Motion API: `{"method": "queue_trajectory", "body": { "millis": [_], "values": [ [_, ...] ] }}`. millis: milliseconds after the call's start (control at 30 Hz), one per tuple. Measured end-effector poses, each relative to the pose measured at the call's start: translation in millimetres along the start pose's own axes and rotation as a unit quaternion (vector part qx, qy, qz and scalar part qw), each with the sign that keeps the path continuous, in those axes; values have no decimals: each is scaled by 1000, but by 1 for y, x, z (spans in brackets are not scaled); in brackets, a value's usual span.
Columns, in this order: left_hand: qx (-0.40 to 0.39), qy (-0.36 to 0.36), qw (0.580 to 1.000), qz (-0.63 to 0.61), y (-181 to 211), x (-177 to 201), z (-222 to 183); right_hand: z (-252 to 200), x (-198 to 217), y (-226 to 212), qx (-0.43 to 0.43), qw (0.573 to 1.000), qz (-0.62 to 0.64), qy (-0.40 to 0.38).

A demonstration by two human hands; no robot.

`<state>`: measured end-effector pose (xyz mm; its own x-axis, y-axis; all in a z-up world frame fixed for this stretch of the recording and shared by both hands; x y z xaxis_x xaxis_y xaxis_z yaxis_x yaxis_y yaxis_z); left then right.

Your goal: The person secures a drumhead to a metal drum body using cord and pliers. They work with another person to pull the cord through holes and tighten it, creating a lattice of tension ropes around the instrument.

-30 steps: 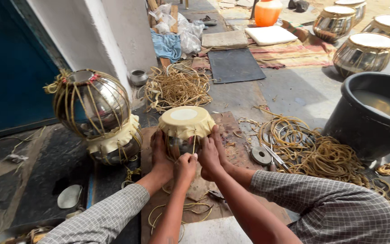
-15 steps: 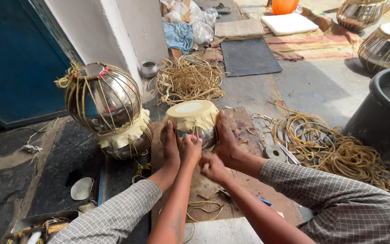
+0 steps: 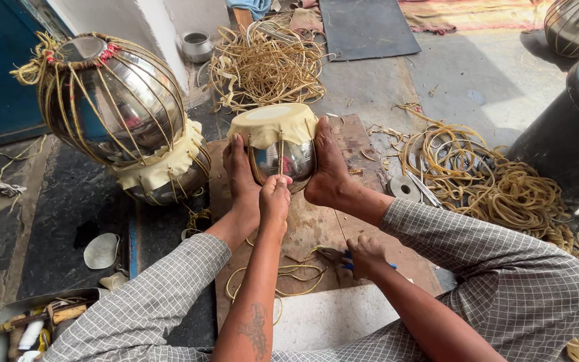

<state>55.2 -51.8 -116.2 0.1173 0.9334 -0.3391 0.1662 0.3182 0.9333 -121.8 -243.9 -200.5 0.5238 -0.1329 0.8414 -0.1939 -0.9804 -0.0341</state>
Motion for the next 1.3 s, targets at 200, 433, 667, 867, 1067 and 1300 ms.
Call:
{"method": "queue_trajectory", "body": {
  "millis": [200, 433, 667, 867, 1067, 1300],
  "values": [
    [3, 8, 1000, -6, 9, 3, -4, 12, 5, 13, 47, 956, 274, -91],
    [-21, 31, 998, 59, 17, -2, -18, -33, 130, -54, 140, 696, 700, -71],
    [-68, 63, 976, 196, 30, -5, -26, 21, 173, -95, 90, 837, 524, 128],
    [-429, 17, 830, 355, 135, 19, -45, 57, 193, -99, 104, 883, 363, 281],
    [-440, 10, 824, 357, 145, 17, -48, 81, 210, -100, 103, 885, 336, 305],
    [-458, -7, 819, 344, 150, 17, -40, 72, 230, -93, 111, 861, 472, 155]
  ]
}}
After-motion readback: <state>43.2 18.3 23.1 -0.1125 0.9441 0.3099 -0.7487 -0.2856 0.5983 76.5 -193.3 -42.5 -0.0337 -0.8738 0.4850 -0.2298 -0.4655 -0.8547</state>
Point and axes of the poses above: each hand's wrist, its own z-axis towards the middle knuckle, its own x-axis out of the back of the hand, y = z × x, the point moved 4 cm from there along z, towards the middle knuckle, and after that the axes turned 1 degree about x, right-handed, at the moved point
